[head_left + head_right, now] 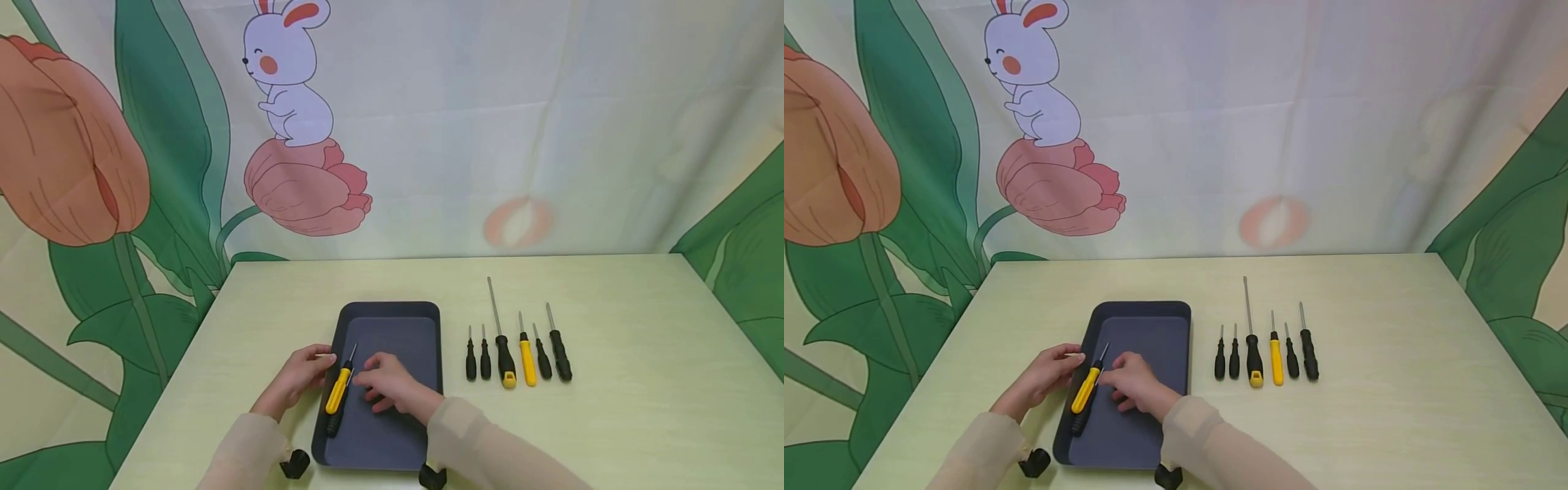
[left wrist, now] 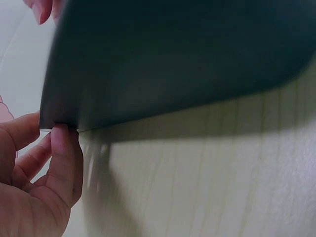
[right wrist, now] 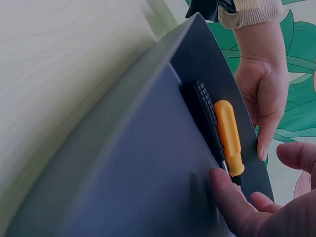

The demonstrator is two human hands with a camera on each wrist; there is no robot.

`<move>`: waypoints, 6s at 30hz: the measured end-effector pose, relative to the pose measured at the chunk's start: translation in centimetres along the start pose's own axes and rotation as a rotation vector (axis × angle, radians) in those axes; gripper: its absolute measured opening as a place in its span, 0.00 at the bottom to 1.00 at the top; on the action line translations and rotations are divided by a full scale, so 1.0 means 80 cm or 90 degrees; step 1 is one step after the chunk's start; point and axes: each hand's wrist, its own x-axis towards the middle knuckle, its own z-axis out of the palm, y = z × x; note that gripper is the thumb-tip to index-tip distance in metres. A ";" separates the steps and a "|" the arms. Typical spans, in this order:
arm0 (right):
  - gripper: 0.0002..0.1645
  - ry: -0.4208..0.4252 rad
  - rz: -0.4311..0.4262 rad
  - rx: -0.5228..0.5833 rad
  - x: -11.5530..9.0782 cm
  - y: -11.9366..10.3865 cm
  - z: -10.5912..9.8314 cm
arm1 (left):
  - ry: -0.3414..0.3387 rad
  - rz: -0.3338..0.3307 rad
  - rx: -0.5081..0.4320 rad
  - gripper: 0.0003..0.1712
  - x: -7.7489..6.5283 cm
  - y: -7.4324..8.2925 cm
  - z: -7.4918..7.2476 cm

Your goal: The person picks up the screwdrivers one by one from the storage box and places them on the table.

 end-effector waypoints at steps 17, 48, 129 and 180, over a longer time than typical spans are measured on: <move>0.16 0.014 0.019 0.010 0.011 0.001 0.023 | -0.001 -0.001 0.000 0.22 0.003 -0.002 0.000; 0.27 0.102 0.032 -0.177 0.028 -0.011 0.051 | -0.015 0.012 -0.015 0.22 0.000 -0.001 -0.001; 0.15 0.075 0.083 -0.091 0.041 -0.021 0.037 | -0.001 0.004 -0.009 0.22 0.000 -0.001 0.001; 0.22 0.041 0.002 -0.154 0.004 -0.087 -0.078 | -0.011 0.017 -0.021 0.22 -0.001 -0.002 -0.001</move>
